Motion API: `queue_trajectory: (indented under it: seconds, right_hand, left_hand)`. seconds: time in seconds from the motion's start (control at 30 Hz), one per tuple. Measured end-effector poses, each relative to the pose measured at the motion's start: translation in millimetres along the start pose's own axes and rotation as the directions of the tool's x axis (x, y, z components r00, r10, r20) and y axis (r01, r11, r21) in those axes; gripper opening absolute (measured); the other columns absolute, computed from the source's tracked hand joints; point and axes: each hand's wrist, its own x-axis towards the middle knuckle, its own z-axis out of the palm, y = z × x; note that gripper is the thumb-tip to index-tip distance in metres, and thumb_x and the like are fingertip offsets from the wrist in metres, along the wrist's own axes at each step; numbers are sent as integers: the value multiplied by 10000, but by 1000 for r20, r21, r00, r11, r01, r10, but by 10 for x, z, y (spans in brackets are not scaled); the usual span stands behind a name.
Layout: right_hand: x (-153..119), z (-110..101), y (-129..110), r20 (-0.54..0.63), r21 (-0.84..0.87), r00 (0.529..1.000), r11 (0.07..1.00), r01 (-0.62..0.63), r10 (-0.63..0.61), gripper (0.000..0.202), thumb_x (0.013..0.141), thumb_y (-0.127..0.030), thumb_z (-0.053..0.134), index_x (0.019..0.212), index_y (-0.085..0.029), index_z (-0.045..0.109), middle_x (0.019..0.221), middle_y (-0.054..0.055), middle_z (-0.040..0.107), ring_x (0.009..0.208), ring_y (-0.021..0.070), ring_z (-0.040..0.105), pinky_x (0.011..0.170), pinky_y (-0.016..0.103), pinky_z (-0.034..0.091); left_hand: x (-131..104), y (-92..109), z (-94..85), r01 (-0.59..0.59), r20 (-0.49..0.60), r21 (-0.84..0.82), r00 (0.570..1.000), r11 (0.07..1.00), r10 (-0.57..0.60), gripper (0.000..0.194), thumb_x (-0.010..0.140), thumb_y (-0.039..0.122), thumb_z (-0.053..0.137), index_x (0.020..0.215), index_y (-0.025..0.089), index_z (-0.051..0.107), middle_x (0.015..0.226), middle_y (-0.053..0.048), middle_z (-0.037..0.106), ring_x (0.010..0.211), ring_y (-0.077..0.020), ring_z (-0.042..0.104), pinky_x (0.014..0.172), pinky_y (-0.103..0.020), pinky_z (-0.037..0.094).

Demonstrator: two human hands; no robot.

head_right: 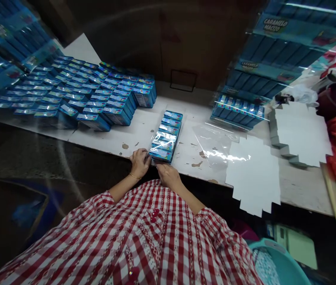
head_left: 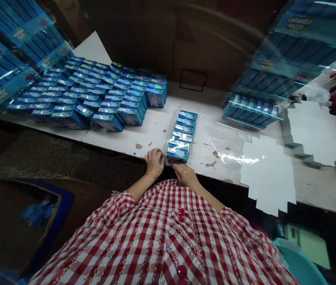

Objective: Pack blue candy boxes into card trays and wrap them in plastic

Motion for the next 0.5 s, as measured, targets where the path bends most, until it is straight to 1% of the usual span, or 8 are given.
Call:
queue_trajectory:
  seconds: [0.13,0.23,0.3,0.37,0.4,0.43,0.47,0.5]
  right_hand:
    - [89,-17,26,13,17,999,999,-39,38,277,895,-164,403,1085,-183,602,1004,100,681,916,186,637,772,302,530]
    - [141,-15,36,-17,9,998,998,-62,62,279,888,-145,406,1086,-166,601,1019,117,670,937,193,627,791,315,522]
    - [117,-63,-7,-29,12,999,999,-33,33,260,881,-144,414,1048,-152,614,999,126,672,910,195,632,771,314,521]
    - [61,-209,-77,0,98,997,993,71,-72,224,881,-169,429,965,-156,636,917,102,688,828,175,643,710,283,520]
    - [42,-326,-102,13,171,992,978,121,-125,211,883,-188,435,913,-166,643,862,78,691,778,157,643,682,264,513]
    - [49,-470,-105,1,250,988,956,151,-156,211,885,-209,439,857,-175,644,806,55,688,733,141,635,660,250,504]
    - [95,-629,-74,-36,320,988,935,154,-150,222,889,-229,437,812,-182,639,760,38,678,702,129,624,653,244,495]
    - [190,-793,-3,-109,363,990,923,126,-92,237,891,-247,432,781,-185,633,739,31,667,691,125,613,662,249,488]
  left_hand:
    - [-1,11,16,-1,-14,-3,1000,1000,1,150,840,310,497,791,196,581,1034,-95,582,971,-266,457,796,-416,328]
    - [11,12,26,8,-6,7,1000,1000,-8,130,833,286,505,791,193,585,1047,-94,585,988,-269,462,805,-420,331]
    - [15,-3,15,17,5,-12,1000,1000,-16,130,828,284,511,779,192,587,1044,-92,591,992,-268,471,817,-424,335]
    - [-1,-17,-28,52,-11,-80,999,995,-53,127,798,310,554,793,188,591,1046,-93,593,995,-267,483,840,-427,341]
    - [-20,-14,-63,88,-35,-140,995,986,-94,156,768,337,590,806,185,591,1037,-95,594,990,-264,492,849,-424,349]
    - [-47,3,-107,137,-45,-229,988,964,-151,201,741,368,616,812,181,592,1006,-94,600,967,-255,507,847,-414,363]
    - [-78,36,-157,205,-28,-347,973,915,-228,247,728,409,620,801,174,593,944,-90,610,918,-239,529,825,-396,386]
    - [-110,88,-212,291,33,-485,948,825,-316,296,731,459,599,778,167,594,862,-81,615,846,-218,548,782,-373,410]
